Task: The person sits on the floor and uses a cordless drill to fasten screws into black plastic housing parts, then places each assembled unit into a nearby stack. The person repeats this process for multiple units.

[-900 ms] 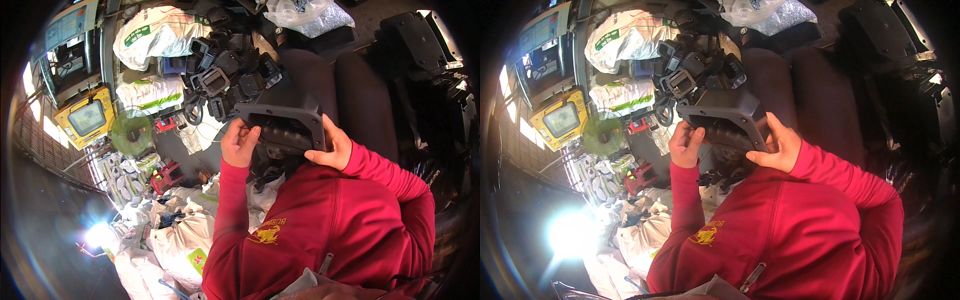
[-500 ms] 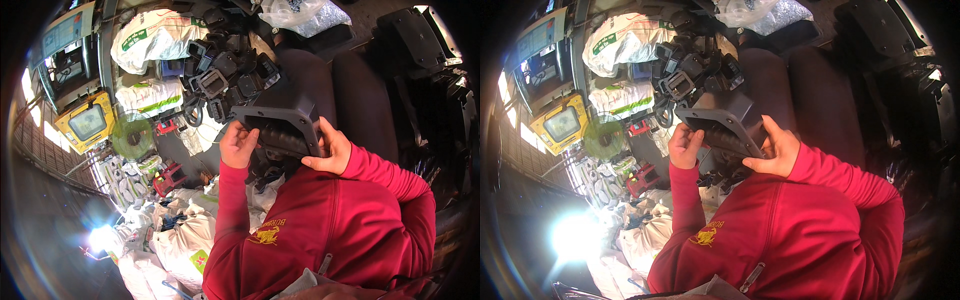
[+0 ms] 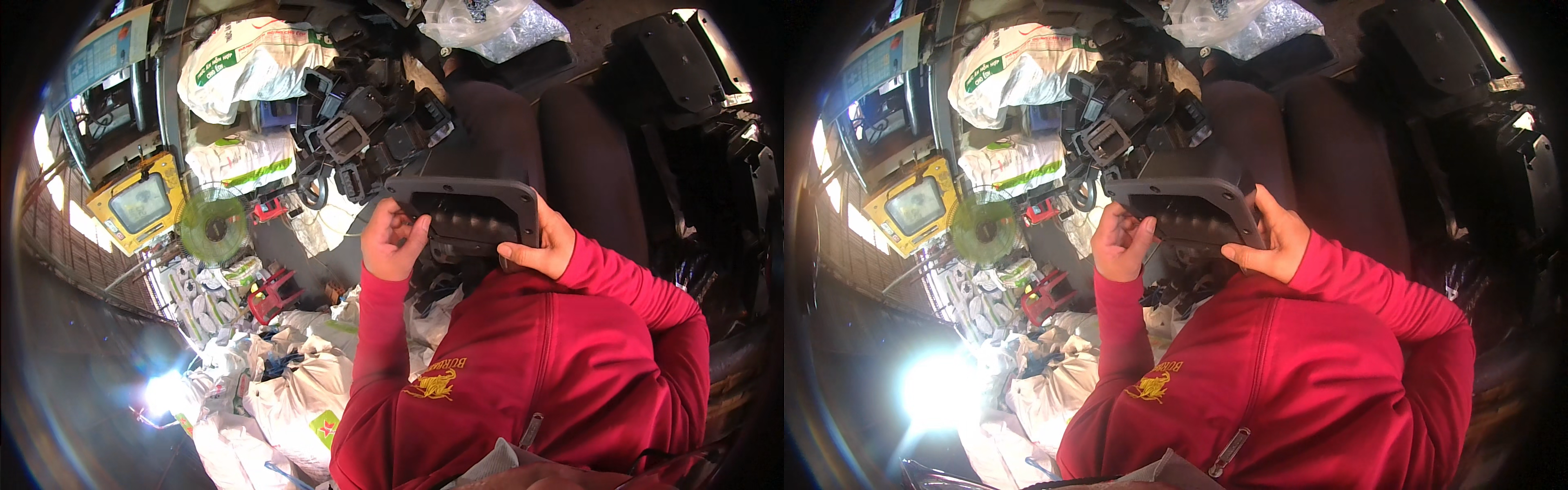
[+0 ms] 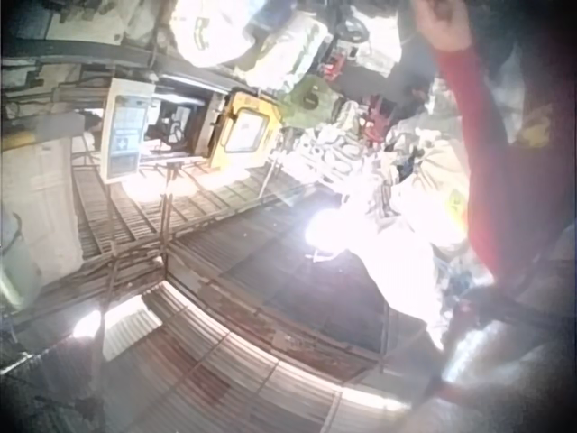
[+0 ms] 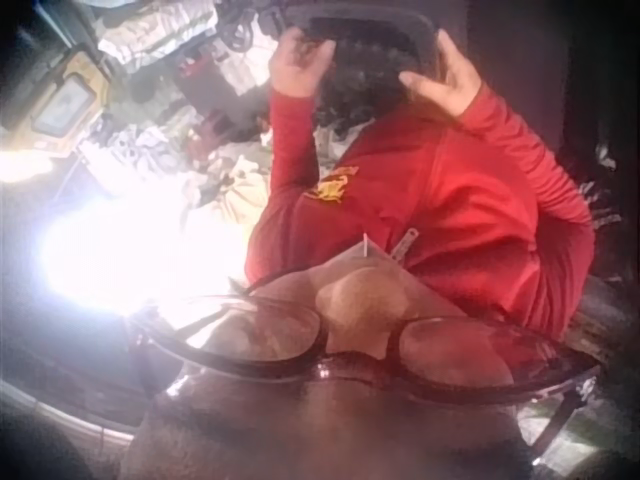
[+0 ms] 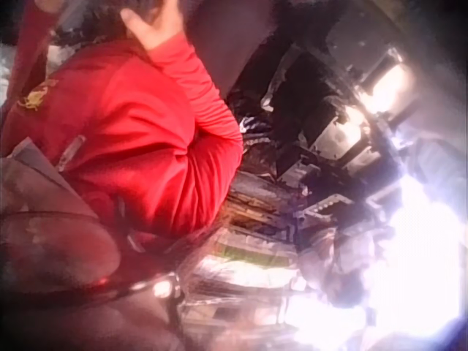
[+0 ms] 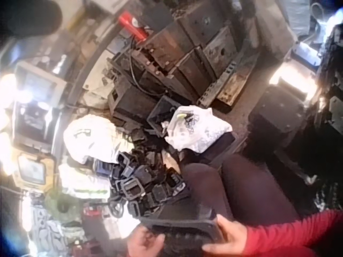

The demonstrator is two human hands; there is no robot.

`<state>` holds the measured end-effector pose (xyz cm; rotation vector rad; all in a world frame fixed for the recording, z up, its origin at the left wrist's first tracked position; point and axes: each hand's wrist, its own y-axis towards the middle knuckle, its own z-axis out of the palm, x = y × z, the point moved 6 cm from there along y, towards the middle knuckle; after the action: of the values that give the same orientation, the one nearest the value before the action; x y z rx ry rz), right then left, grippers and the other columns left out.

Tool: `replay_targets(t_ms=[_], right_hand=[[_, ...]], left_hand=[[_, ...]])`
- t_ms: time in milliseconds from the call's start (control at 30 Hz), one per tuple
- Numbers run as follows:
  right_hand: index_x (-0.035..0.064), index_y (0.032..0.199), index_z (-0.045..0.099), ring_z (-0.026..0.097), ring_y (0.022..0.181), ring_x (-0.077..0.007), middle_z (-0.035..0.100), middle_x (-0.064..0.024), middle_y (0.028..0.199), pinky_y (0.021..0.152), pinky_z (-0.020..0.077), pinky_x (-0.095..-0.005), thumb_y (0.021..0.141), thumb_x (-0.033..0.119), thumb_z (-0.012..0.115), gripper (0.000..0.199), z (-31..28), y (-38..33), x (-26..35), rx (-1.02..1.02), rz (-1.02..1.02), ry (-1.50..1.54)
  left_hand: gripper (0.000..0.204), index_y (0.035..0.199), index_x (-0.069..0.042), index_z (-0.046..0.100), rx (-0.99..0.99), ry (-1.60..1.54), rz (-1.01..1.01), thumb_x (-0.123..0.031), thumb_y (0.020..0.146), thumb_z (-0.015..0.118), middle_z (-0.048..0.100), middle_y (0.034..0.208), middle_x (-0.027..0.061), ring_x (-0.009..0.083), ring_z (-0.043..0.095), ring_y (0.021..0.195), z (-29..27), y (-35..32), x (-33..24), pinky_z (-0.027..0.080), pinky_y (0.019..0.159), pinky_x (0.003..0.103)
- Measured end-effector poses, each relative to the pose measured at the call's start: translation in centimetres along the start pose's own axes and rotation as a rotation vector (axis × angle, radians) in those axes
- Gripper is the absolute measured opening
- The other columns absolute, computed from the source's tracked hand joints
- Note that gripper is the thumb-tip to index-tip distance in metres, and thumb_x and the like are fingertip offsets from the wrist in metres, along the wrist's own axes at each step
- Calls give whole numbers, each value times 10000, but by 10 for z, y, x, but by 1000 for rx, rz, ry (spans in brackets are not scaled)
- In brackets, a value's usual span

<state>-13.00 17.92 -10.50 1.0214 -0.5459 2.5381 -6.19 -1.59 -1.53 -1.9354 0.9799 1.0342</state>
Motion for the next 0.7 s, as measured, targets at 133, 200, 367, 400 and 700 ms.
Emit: replay_targets(t_ms=[133,200,367,400,700], right_hand=[[48,1291,396,569,926,-123,596,-65,1036,800,468,-284,855,107,686,527,-4,-2,8,-19,19,36],[50,1318,384,534,1026,-128,569,-62,1124,869,451,-296,857,100,683,552,-5,-3,11,-39,24,73],[46,1327,384,524,1065,-135,569,-66,1142,909,437,-303,841,134,707,590,-11,-10,16,-106,-57,13],[44,1319,391,531,1057,-140,577,-71,1129,908,438,-303,835,148,715,592,-13,-11,16,-119,-73,-23],[47,1272,435,558,1005,-163,601,-95,1063,890,441,-308,812,210,748,580,-13,-11,11,-153,-119,-103]], left_hand=[[363,1138,48,530,10,53,58,76,803,666,546,959,47,74,532,794,6,1,-3,483,645,184],[388,1155,59,522,14,19,71,79,797,669,529,980,51,76,528,800,11,3,-2,481,649,181],[427,1196,78,498,59,-4,147,96,797,651,509,1030,68,79,536,812,24,10,-1,484,656,182],[433,1204,77,495,70,-9,146,100,798,646,508,1041,71,81,538,815,24,11,0,486,658,184],[490,1272,59,475,84,-25,120,100,807,624,516,1116,90,105,561,862,21,7,-2,496,676,192]])
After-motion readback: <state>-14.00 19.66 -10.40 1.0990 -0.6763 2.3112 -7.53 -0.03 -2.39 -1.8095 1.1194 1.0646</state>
